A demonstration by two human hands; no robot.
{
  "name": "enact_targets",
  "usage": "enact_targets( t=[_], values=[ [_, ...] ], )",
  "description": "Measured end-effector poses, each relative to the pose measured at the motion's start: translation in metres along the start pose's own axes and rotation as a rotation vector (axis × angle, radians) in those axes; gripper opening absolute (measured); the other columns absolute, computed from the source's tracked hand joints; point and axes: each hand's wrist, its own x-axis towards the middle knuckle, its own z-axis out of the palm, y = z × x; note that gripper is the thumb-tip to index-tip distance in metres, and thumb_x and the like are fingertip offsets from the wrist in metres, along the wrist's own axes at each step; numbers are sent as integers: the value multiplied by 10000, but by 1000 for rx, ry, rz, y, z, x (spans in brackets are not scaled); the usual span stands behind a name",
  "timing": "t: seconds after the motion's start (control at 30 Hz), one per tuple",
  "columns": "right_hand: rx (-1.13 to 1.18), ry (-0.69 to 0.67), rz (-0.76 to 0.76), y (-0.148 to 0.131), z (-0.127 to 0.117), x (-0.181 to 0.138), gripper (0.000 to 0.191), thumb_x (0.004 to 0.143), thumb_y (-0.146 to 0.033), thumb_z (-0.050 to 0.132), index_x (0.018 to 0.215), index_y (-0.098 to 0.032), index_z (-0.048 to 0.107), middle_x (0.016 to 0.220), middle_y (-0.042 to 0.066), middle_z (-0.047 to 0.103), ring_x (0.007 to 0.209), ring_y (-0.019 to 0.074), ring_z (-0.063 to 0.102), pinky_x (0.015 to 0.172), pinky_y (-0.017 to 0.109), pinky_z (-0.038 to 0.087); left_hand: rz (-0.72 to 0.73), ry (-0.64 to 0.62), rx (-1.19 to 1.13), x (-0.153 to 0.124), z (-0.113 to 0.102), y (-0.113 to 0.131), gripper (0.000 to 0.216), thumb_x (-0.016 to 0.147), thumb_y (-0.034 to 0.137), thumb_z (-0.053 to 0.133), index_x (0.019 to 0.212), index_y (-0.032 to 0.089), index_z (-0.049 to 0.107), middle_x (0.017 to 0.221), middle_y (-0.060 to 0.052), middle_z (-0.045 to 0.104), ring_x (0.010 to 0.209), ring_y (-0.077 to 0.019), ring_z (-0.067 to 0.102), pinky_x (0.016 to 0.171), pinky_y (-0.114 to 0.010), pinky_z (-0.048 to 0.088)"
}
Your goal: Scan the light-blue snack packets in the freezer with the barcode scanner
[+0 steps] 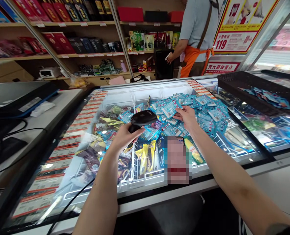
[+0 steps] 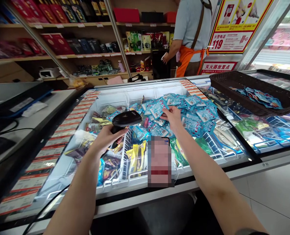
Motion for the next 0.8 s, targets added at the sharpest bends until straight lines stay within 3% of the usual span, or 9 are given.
enact_targets(
  t=[0.8],
  values=[
    [-64, -49, -55, 10, -4, 4, 297, 685, -304, 774, 854, -201, 552, 715, -37, 610, 652, 134, 661, 668, 321, 639, 1, -42, 0, 0, 3, -1, 346, 762, 499, 703, 790, 167, 608, 521, 1, 554, 444, -124, 488, 462, -250, 354]
  ],
)
